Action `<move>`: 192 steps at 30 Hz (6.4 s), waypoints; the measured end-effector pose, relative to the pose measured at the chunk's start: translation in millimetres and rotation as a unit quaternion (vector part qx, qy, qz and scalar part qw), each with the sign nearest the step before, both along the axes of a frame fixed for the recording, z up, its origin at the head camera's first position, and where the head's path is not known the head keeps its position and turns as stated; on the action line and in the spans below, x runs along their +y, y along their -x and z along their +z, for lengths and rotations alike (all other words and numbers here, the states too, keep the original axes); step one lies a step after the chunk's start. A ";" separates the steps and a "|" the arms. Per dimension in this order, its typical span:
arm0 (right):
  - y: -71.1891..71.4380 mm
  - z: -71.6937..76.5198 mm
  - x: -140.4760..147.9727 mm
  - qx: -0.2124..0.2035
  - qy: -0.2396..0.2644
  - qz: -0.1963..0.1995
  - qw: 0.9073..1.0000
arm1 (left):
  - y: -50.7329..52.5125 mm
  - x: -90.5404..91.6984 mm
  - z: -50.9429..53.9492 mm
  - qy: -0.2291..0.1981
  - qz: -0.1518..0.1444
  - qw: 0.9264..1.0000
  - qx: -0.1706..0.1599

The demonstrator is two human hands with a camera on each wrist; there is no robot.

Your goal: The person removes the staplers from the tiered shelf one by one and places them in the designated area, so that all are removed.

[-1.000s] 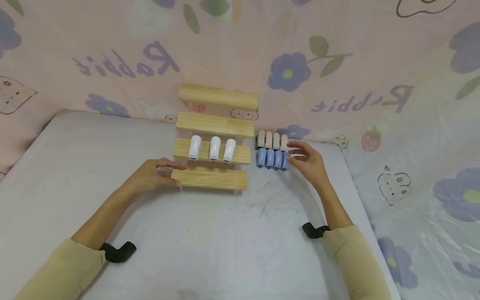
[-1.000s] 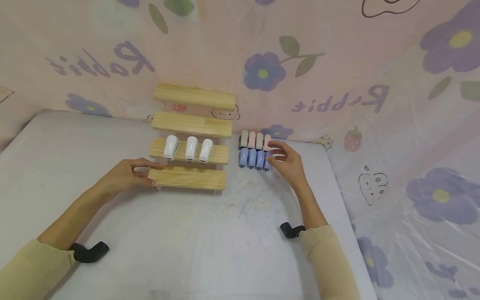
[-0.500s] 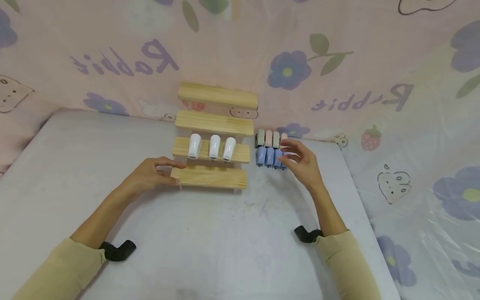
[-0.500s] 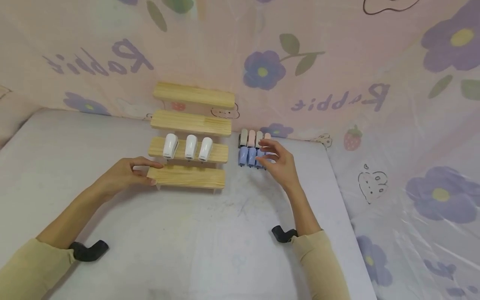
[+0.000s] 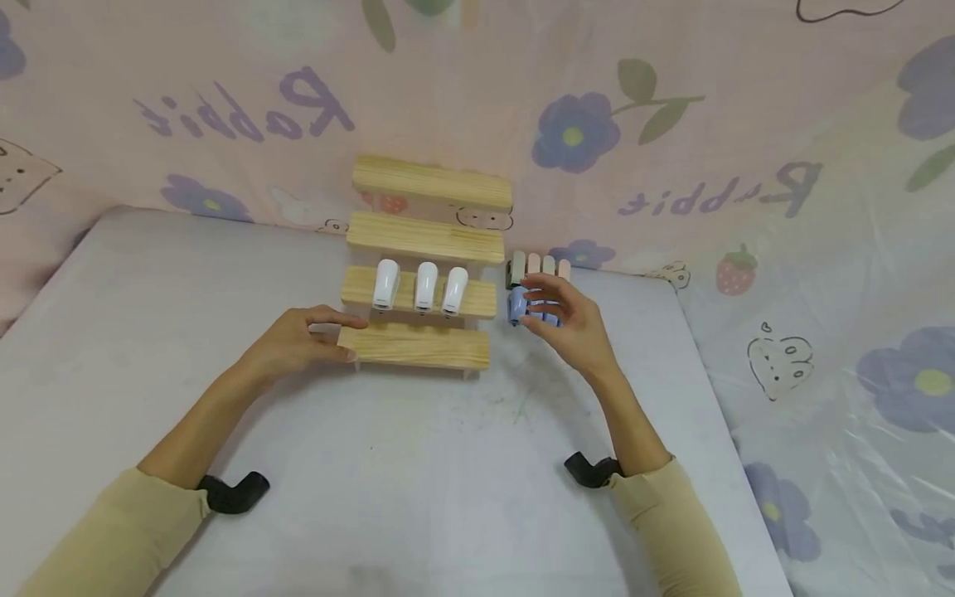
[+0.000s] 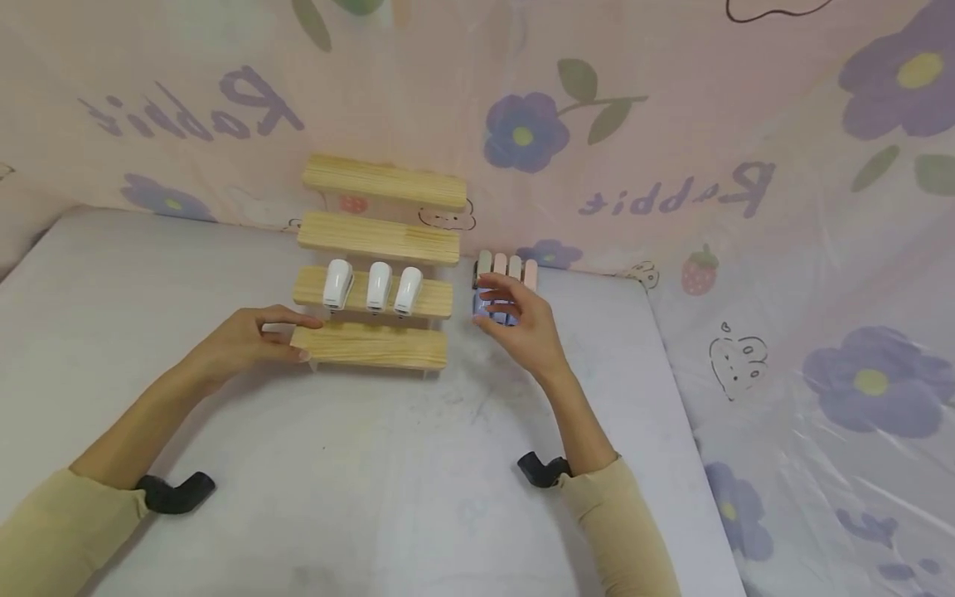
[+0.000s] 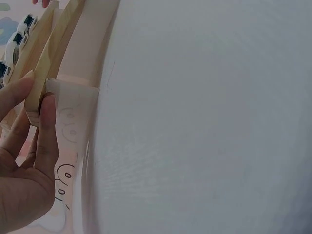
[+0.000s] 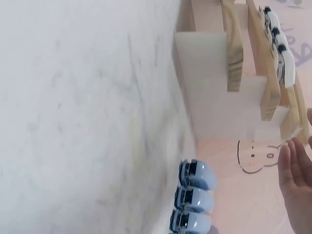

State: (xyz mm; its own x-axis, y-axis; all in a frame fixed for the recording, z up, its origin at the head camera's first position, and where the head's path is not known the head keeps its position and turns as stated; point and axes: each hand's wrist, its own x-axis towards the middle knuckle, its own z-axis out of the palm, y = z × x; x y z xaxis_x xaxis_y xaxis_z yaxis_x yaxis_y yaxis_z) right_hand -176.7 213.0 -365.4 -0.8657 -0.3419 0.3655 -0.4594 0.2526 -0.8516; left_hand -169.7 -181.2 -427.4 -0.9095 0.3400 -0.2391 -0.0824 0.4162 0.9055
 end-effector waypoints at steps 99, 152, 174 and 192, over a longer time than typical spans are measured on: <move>9.1 -11.1 -23.1 -0.027 -0.106 -0.015 0.994 | 2.8 1.5 -0.3 -0.019 0.001 1.000 -0.020; -4.3 -58.5 39.3 -0.124 -0.126 -0.095 0.980 | 1.1 -0.2 1.3 -0.012 -0.007 1.000 -0.022; 3.7 -74.7 38.8 -0.137 -0.195 -0.097 0.966 | 1.5 -0.1 1.5 -0.006 -0.005 1.000 -0.017; 5.9 -82.2 42.7 -0.140 -0.190 -0.106 0.966 | 1.8 0.1 1.4 0.001 -0.009 1.000 -0.016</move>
